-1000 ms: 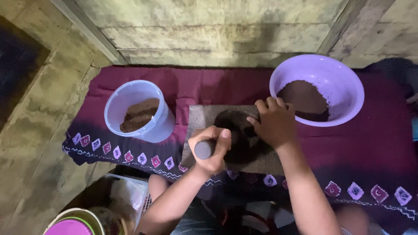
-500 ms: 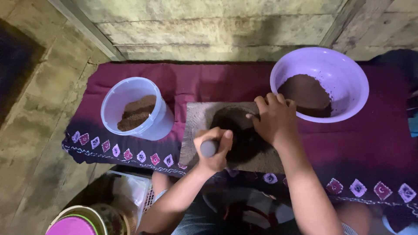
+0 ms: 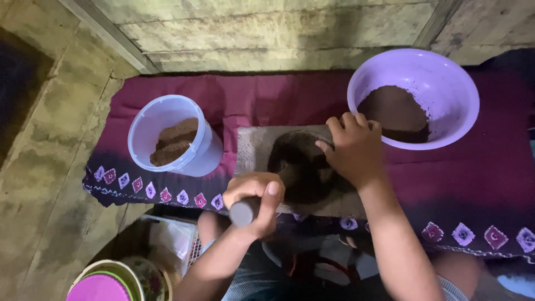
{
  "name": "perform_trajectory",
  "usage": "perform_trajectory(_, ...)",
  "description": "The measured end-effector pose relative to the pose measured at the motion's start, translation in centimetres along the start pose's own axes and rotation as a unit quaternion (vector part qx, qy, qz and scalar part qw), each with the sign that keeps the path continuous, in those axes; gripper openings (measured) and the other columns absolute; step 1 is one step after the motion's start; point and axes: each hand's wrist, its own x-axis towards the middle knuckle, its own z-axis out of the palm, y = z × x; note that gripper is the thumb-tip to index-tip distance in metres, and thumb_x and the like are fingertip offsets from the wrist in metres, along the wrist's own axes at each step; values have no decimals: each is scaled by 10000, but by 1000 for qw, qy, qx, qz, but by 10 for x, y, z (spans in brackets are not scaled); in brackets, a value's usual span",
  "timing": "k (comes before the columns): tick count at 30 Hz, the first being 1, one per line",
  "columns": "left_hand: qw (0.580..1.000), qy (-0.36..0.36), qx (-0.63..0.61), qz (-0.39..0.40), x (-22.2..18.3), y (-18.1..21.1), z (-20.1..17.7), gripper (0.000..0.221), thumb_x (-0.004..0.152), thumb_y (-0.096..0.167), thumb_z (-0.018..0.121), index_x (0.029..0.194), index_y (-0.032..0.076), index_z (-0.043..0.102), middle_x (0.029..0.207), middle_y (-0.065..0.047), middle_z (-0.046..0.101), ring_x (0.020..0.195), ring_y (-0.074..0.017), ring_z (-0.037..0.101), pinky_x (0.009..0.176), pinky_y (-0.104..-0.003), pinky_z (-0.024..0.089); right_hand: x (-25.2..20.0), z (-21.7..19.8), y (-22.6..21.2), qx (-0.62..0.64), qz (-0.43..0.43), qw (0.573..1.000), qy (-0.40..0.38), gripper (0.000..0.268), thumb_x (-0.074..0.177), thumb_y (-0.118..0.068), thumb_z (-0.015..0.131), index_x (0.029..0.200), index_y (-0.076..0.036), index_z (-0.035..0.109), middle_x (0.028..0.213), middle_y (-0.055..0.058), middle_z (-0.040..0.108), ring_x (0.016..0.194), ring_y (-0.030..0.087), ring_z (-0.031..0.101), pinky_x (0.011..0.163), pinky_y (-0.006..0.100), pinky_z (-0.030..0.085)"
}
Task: Grinding dark powder on a stone slab using a wooden pestle and a spoon to manage the material.
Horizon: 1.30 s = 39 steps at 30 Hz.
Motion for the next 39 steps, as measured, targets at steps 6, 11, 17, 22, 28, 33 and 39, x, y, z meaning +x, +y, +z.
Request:
perform_trajectory(6,993,68,-94,36,-31,-86,2,476,972,-131,548,548,64,453,407,-45,416,351,-169,353,401,-276,369,3,-15,-3,4,8,998,-59,418,824,-418,807,1132,-168,673,952,35,611,1022,264,634,940,555,516)
perform_trajectory(11,996,46,-63,46,-30,-79,7,471,924,-142,619,523,56,470,402,-85,469,320,-192,362,383,-288,359,4,-10,0,23,19,995,-97,394,862,-434,763,1137,-177,648,978,37,591,1055,264,607,960,562,488)
perform_trajectory(17,999,4,-31,21,-5,-5,1,425,978,-63,578,575,47,499,435,-99,466,349,-214,386,378,-317,384,3,-12,-2,23,19,997,-66,407,863,-458,767,1123,-164,661,931,35,587,1011,263,631,950,553,499)
perform_trajectory(22,997,14,-7,-70,20,81,19,429,1027,154,517,613,78,430,514,-43,395,427,-187,394,451,-337,327,-2,-14,-5,-79,-38,993,74,462,749,-556,857,894,-196,606,859,-4,560,867,231,599,693,418,484)
perform_trajectory(28,996,78,19,-47,20,92,16,351,955,180,546,639,147,396,480,23,312,353,-127,319,379,-282,353,-2,-18,-4,-103,-56,989,91,481,768,-565,867,900,-196,587,853,-3,539,835,208,588,700,380,487)
perform_trajectory(33,995,39,30,-82,-19,-9,11,451,1007,40,575,615,158,384,549,11,434,435,-112,392,425,-267,265,0,-7,-2,-14,-7,1000,-20,426,829,-511,802,1023,-157,668,940,50,637,968,313,634,762,515,501)
perform_trajectory(39,997,66,-12,-36,-24,-54,18,422,1019,83,557,644,96,365,489,-63,397,376,-189,410,374,-308,334,1,-9,-2,-27,-6,999,-41,338,858,-457,740,1017,-178,632,985,53,625,1008,319,614,815,524,482)
